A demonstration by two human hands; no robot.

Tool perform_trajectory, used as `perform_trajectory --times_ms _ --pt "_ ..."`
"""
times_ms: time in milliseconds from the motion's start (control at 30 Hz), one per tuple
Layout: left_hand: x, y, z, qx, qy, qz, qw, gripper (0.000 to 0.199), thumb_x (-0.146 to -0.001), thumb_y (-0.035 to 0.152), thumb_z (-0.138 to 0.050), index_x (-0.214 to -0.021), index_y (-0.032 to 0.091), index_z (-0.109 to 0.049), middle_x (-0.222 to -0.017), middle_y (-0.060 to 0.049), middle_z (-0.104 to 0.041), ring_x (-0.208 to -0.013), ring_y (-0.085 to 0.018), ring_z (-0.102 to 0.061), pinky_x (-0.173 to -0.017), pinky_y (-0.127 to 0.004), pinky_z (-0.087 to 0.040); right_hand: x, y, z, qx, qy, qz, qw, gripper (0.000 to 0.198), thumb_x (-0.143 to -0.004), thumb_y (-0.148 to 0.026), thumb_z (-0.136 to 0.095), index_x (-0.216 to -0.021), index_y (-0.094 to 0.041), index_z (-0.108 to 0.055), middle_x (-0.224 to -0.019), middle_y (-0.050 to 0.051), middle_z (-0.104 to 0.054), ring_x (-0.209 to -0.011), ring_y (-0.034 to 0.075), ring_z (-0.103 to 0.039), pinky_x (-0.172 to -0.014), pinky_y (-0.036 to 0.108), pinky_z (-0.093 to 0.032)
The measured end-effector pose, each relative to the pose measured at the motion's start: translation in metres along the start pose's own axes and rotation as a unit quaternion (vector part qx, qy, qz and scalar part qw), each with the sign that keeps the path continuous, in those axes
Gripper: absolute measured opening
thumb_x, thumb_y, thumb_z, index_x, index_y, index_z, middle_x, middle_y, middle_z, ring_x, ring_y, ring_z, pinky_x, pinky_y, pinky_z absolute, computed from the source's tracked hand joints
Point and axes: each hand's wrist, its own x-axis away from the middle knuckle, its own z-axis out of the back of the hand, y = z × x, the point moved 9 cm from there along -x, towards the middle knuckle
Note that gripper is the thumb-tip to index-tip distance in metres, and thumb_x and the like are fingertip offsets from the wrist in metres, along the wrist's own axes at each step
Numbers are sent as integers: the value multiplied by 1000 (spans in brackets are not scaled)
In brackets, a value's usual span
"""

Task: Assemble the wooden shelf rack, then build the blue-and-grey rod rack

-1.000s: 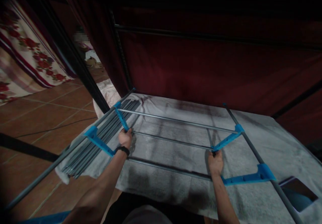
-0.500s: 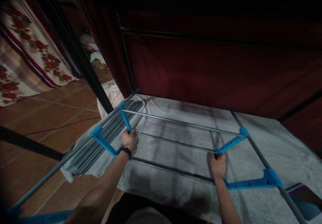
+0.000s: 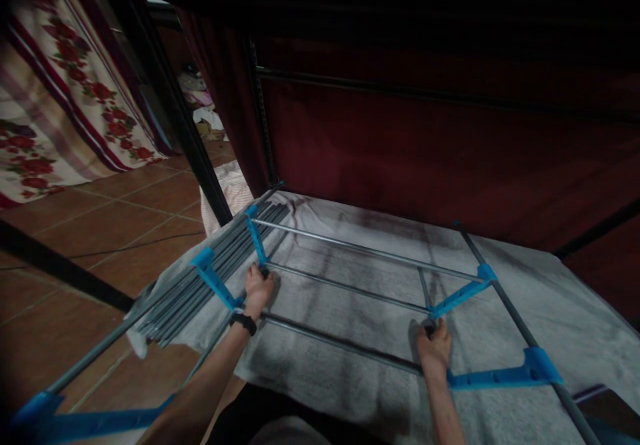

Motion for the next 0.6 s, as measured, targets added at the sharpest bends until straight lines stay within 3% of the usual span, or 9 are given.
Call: perform_trajectory --times_ms 100,233,400,600 --pt "28 10 12 -15 11 -62 998 60 -85 27 -54 -140 10 -38 -135 -21 -50 -129 -32 -48 -110 -43 -38 30 -12 -14 12 -53 47 997 70 -78 -47 -46 -137 -10 -46 -130 20 -54 -119 33 -55 -102 44 -44" --pt "60 43 17 -48 -25 -221 974 42 -89 22 -48 -130 13 -52 -140 -20 -48 -129 -30 -49 -111 -43 -40 61 -40 -38 44 -173 164 970 50 -82 -39 -40 -124 -19 -60 -133 13 -57 -121 29 -58 -104 43 -45" --pt "88 82 14 -87 -103 -365 921 32 -92 18 -45 -119 20 -61 -137 -12 -55 -125 -25 -54 -109 -42 -44 73 -55 -36 175 -155 199 952 50 -87 -32 -36 -131 -20 -56 -143 11 -52 -125 28 -56 -105 45 -43" --pt "118 140 29 -139 -151 -488 848 37 -92 9 -42 -119 21 -64 -140 -8 -56 -124 -23 -55 -106 -39 -46 82 -69 -31 246 -138 222 933 47 -92 -28 -35 -134 -17 -52 -143 13 -53 -123 29 -57 -104 44 -41"
